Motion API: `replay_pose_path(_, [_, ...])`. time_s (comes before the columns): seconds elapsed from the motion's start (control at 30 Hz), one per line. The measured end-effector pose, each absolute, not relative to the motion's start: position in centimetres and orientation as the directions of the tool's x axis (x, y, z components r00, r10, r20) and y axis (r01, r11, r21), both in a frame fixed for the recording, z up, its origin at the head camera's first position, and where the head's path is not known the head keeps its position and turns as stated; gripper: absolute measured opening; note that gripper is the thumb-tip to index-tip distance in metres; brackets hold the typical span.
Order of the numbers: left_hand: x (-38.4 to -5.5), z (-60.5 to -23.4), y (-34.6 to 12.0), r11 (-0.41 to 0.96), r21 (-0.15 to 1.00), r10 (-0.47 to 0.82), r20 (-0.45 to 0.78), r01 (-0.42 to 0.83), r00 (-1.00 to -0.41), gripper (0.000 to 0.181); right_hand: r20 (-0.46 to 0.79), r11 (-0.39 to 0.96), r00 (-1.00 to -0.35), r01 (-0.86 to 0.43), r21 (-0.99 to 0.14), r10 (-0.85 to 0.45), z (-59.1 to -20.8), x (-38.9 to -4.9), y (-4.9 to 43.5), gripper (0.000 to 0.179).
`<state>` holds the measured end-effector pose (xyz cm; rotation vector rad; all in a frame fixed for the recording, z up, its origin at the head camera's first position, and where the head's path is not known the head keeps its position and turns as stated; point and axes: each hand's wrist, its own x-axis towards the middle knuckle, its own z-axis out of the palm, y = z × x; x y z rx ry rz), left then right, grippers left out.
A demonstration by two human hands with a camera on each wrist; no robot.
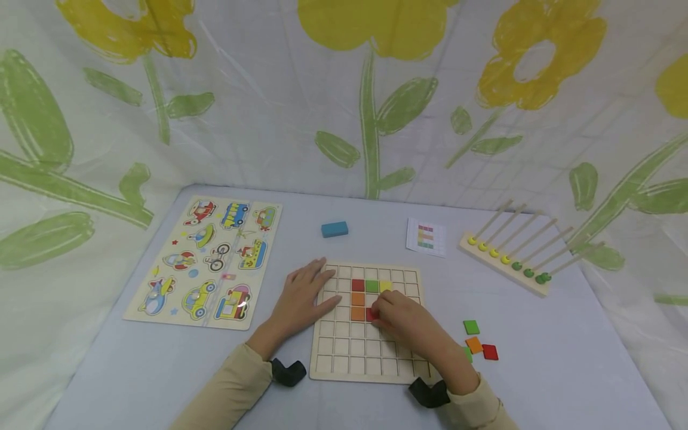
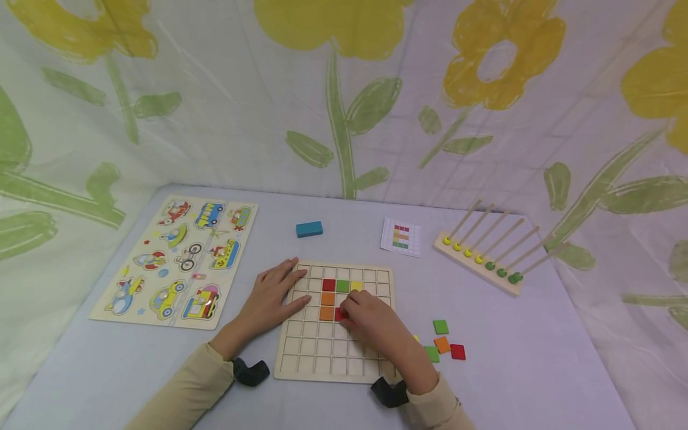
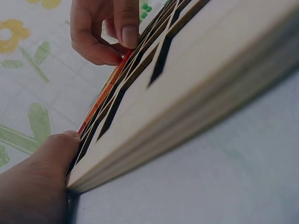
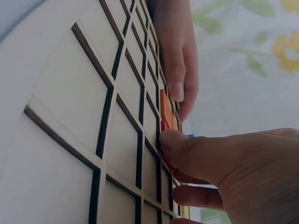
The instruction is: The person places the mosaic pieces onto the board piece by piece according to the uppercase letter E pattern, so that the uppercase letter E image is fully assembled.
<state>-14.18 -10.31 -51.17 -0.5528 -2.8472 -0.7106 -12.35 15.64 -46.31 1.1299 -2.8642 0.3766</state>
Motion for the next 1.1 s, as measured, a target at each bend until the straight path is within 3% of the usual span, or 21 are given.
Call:
replay_pose_path(0.3, [-14.1,-51.3,-10.2,0.821,0.416,0.316,0.239,0.391,-0.918,0.060,0.070,0.720,-0.753,-0.648,-0.249,-0.654,-45.9,-12.1,15.8,0.021])
replay_pose_path(0.47, [-14.1,-51.2,-10.2,0.815,0.423,0.315,0.249,0.396,-0.916,0.060,0.021,0.761,-0.806,-0.567,-0.316,-0.592,-44.7,-11.8,17.4,0.025])
replay_pose_path(0.67, [-14.1,-51.1,-10.1,0.813,0.422,0.321,0.249,0.400,-0.914,0.060,-0.047,0.899,-0.932,-0.331,-0.288,-0.359,-43.3,-11.1,22.3,0.035])
replay_pose_path(0.8, [-14.1,-51.1,-10.0,0.810,0.418,0.326,0.262,0.411,-0.909,0.060,-0.116,0.957,-0.971,-0.178,-0.227,-0.208,-43.2,-10.4,26.1,0.040])
replay_pose_path(1.1, [-14.2,-51.2,-10.3,0.817,0.413,0.319,0.258,0.403,-0.912,0.060,-0.362,0.969,-0.932,0.103,-0.224,0.015,-44.1,-10.2,29.6,0.063])
